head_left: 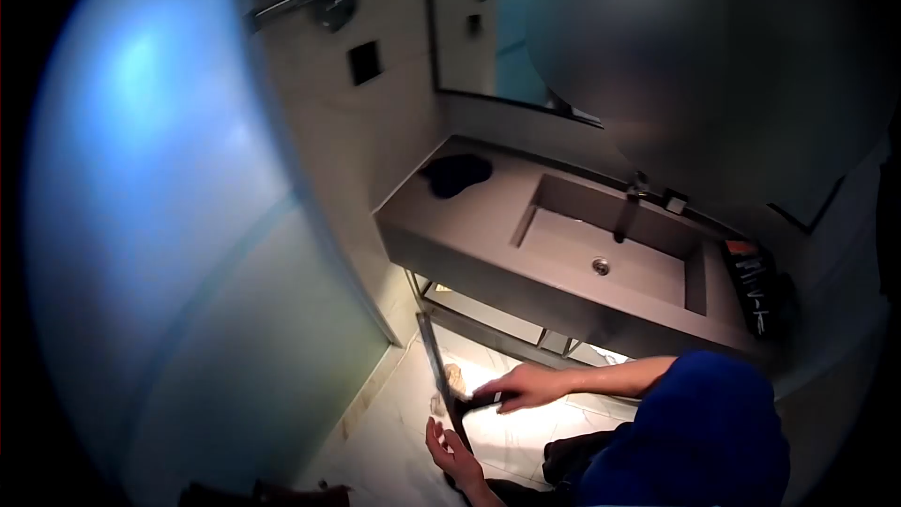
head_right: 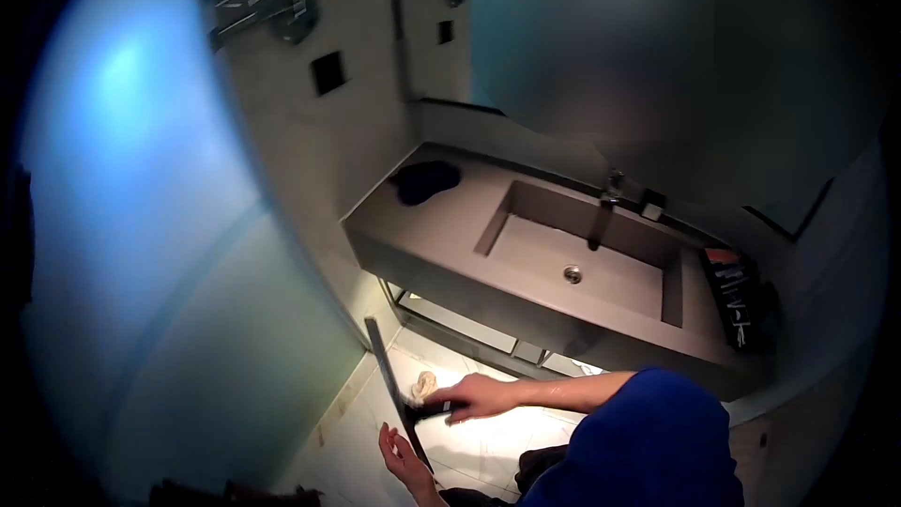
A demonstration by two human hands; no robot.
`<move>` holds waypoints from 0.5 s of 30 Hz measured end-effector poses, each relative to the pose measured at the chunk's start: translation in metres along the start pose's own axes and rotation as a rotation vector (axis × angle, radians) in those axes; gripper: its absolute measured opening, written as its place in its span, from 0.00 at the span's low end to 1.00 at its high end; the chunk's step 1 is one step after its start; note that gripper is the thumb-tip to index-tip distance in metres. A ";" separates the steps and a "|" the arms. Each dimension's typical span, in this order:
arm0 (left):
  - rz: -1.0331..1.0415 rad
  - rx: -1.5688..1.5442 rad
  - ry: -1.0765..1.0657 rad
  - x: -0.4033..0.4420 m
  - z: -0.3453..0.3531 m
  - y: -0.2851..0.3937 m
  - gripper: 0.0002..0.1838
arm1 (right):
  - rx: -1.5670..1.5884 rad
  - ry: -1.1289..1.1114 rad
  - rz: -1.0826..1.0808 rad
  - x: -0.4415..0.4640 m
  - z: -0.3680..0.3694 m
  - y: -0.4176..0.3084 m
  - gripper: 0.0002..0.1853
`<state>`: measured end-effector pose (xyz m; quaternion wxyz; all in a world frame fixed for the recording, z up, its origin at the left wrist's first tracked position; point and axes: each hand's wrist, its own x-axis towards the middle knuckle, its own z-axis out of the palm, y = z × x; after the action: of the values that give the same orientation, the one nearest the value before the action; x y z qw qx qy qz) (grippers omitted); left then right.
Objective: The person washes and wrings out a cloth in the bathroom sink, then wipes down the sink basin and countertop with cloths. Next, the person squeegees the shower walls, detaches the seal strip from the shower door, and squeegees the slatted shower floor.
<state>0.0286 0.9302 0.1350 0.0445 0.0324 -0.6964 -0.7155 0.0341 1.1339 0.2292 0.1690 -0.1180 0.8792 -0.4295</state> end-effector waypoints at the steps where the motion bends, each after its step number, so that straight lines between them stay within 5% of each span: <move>1: 0.020 0.100 -0.091 0.011 0.014 0.010 0.21 | -0.055 0.250 -0.118 -0.015 -0.044 0.005 0.27; 4: -0.014 0.103 -0.178 0.027 0.087 0.002 0.16 | -0.341 0.884 -0.292 -0.061 -0.193 0.036 0.26; 8: -0.062 0.096 -0.473 0.052 0.155 -0.066 0.11 | -0.530 1.321 -0.150 -0.061 -0.361 0.030 0.26; 14: 0.089 0.319 -0.664 0.087 0.264 -0.022 0.12 | -0.834 1.362 0.420 -0.028 -0.529 0.074 0.17; 15: 0.323 0.367 -0.584 0.090 0.282 -0.015 0.12 | -0.871 1.359 0.449 -0.030 -0.538 0.083 0.16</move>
<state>-0.0919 1.2012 0.1290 -0.0502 -0.2757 -0.7924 -0.5418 -0.1580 1.5797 0.4775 -0.3770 0.2897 0.8796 0.0147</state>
